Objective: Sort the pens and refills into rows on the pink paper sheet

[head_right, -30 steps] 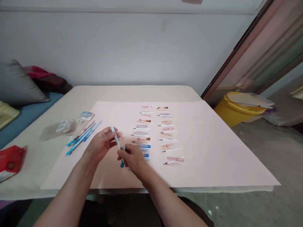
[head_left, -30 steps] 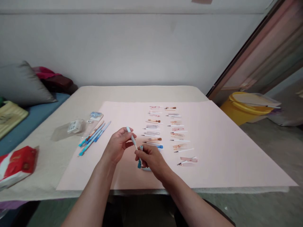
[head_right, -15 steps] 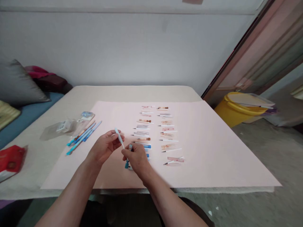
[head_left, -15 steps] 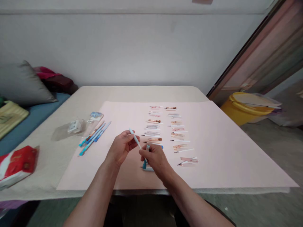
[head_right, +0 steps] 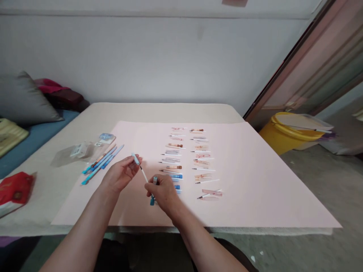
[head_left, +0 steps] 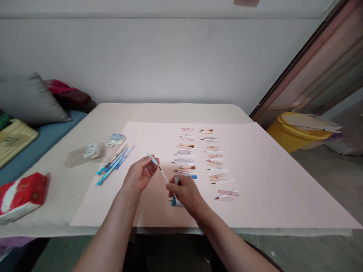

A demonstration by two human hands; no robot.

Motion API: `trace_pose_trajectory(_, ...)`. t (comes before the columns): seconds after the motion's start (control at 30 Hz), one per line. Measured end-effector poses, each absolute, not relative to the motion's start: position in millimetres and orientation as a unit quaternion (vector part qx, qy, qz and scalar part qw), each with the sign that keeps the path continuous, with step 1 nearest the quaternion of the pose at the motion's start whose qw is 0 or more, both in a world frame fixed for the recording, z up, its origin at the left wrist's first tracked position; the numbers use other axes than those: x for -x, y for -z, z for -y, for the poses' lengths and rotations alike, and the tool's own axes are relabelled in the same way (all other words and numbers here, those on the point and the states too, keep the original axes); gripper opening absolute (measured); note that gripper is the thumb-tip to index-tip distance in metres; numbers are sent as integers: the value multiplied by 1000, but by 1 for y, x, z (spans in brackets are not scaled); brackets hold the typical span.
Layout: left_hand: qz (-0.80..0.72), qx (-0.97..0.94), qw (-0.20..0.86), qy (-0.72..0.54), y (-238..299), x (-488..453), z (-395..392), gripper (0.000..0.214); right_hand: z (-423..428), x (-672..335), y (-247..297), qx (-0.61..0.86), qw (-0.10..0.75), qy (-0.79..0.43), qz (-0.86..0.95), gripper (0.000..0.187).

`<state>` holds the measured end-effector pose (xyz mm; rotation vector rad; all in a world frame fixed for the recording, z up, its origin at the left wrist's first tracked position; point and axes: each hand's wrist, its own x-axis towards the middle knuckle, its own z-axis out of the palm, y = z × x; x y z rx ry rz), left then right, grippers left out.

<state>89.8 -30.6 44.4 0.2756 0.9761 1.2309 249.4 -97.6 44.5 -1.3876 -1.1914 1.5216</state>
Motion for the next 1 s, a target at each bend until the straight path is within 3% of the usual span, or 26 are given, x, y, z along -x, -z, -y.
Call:
trace_pose_trajectory(0.4,-441,-227,699,-516,-51,-97,39,34,96,-256,-48,545,399,-544,498,12)
trace_pose_trajectory(0.67,-413,-265,751,-441,-54,-113,50,16,90,-266,-49,575,392,-469,544,15)
trace_pose_trajectory(1.0,-420,-287,741,-438,-48,-126,56,15,88,-271,-53,583,334,-427,605,19)
